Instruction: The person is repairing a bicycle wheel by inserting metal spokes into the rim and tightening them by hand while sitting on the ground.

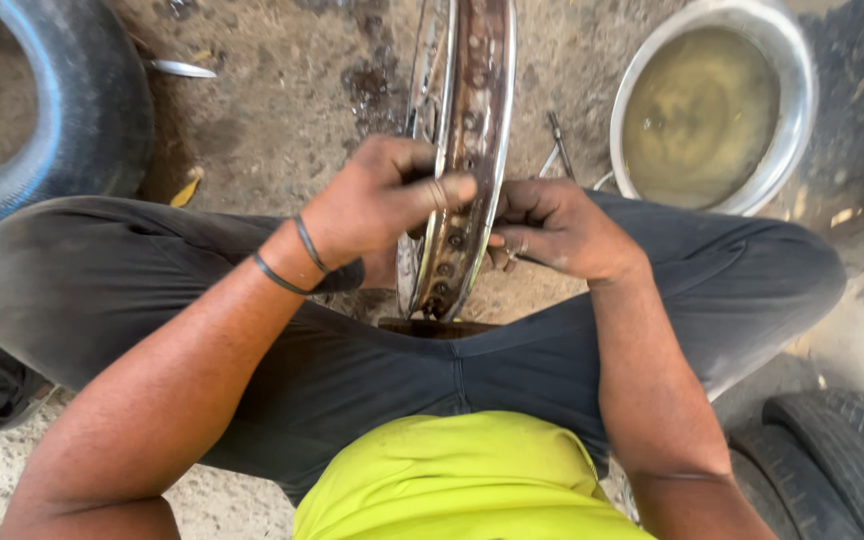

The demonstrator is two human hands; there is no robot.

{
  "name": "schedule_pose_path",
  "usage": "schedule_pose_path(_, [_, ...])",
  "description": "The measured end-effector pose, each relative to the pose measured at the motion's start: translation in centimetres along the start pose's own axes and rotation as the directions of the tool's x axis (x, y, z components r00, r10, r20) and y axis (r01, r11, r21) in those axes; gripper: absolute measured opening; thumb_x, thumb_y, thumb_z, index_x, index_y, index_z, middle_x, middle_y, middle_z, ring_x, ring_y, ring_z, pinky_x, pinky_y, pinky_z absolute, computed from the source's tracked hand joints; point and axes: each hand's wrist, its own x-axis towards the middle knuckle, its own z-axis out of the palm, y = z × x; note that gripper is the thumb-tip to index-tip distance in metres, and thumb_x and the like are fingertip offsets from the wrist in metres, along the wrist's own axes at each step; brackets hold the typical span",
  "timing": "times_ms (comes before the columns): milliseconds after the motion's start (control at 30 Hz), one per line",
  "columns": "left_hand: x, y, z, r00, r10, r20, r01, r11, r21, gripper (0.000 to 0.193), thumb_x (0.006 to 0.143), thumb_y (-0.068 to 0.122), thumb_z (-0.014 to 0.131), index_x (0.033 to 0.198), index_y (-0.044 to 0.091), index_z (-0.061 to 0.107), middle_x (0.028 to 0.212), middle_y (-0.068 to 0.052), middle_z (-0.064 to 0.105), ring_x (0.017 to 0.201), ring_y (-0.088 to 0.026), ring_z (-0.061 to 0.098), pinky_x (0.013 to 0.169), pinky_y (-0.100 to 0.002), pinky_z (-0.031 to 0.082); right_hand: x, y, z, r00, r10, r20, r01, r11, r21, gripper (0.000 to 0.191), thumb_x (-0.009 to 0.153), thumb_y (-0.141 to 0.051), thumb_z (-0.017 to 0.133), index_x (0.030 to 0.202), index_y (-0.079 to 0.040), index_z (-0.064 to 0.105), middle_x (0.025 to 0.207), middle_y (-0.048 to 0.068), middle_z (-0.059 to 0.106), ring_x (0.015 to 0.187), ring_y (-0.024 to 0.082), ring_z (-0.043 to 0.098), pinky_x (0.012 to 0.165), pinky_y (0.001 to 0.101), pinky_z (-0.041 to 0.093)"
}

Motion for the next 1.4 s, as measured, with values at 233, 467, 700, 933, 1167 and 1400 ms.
schedule_pose_path(233, [-0.7, 1.4, -1.2, 0.995, 0.098, 0.011, -0.096, 0.991, -0.094, 0.042, 0.105, 0.038, 0.062, 0.093, 0.000, 0.072, 0.061, 0.003, 0.044, 0.058, -0.008, 0.038, 0.049, -0.032, 0.039, -0.7, -1.3, 0.1, 0.994, 0.033, 0.103, -0.045, 0.992, 0.119, 0.044, 0.096, -0.020, 0.070, 0.128, 0.006, 0.056, 0.083, 0.011, 0.069, 0.070, 0.015, 0.068, 0.062, 0.0283, 0.060])
schedule_pose_path(467, [-0.4, 1.6, -1.5, 0.995, 0.071, 0.075, -0.047, 0.959, -0.280, 0.043, 0.108, 0.036, 0.061, 0.082, 0.001, 0.066, 0.064, 0.005, 0.047, 0.060, -0.008, 0.043, 0.053, -0.031, 0.043, -1.8, -1.9, 0.5, 0.996, -0.007, -0.088, 0.038, 0.934, 0.355, 0.035, 0.100, -0.028, 0.074, 0.109, -0.004, 0.050, 0.074, 0.010, 0.062, 0.056, 0.012, 0.055, 0.045, 0.0249, 0.043])
schedule_pose_path(700, [-0.1, 1.7, -1.3, 0.998, 0.032, 0.048, -0.025, 0.990, -0.139, 0.044, 0.106, 0.036, 0.060, 0.077, 0.003, 0.065, 0.059, 0.005, 0.047, 0.055, -0.006, 0.042, 0.049, -0.028, 0.039, 2.0, -5.6, -0.2, 0.928, -0.115, -0.355, 0.305, 0.783, 0.543, 0.041, 0.107, -0.045, 0.064, 0.111, -0.004, 0.064, 0.070, 0.008, 0.061, 0.051, 0.011, 0.048, 0.044, 0.0258, 0.037])
schedule_pose_path(933, [-0.4, 1.3, -1.6, 0.998, 0.048, 0.030, -0.040, 0.973, -0.227, 0.042, 0.108, 0.036, 0.062, 0.092, -0.002, 0.070, 0.070, 0.003, 0.056, 0.065, -0.005, 0.049, 0.056, -0.027, 0.045, 3.7, -7.1, 0.5, 0.919, -0.020, -0.394, 0.208, 0.873, 0.440, 0.034, 0.104, -0.037, 0.060, 0.109, -0.004, 0.063, 0.074, 0.010, 0.066, 0.057, 0.015, 0.061, 0.050, 0.0308, 0.050])
schedule_pose_path(1167, [-0.1, 1.5, -1.0, 0.999, -0.047, 0.010, 0.049, 0.968, -0.247, 0.041, 0.101, 0.038, 0.066, 0.102, -0.001, 0.075, 0.075, 0.002, 0.065, 0.067, -0.005, 0.058, 0.059, -0.026, 0.052, 3.2, -5.0, 1.3, 0.819, -0.246, -0.519, 0.230, 0.968, -0.096, 0.015, 0.107, -0.017, 0.066, 0.108, -0.001, 0.066, 0.076, 0.005, 0.064, 0.060, 0.010, 0.061, 0.052, 0.0264, 0.053])
schedule_pose_path(1400, [-0.1, 0.7, -0.5, 0.995, -0.101, -0.018, 0.093, 0.963, -0.255, 0.040, 0.101, 0.039, 0.066, 0.093, 0.000, 0.073, 0.070, 0.004, 0.059, 0.066, -0.006, 0.052, 0.058, -0.028, 0.048, 1.0, -2.7, 1.8, 0.794, -0.060, -0.605, 0.081, 0.997, 0.007, 0.014, 0.104, -0.013, 0.063, 0.100, 0.000, 0.061, 0.075, 0.005, 0.064, 0.056, 0.012, 0.061, 0.047, 0.0279, 0.053])
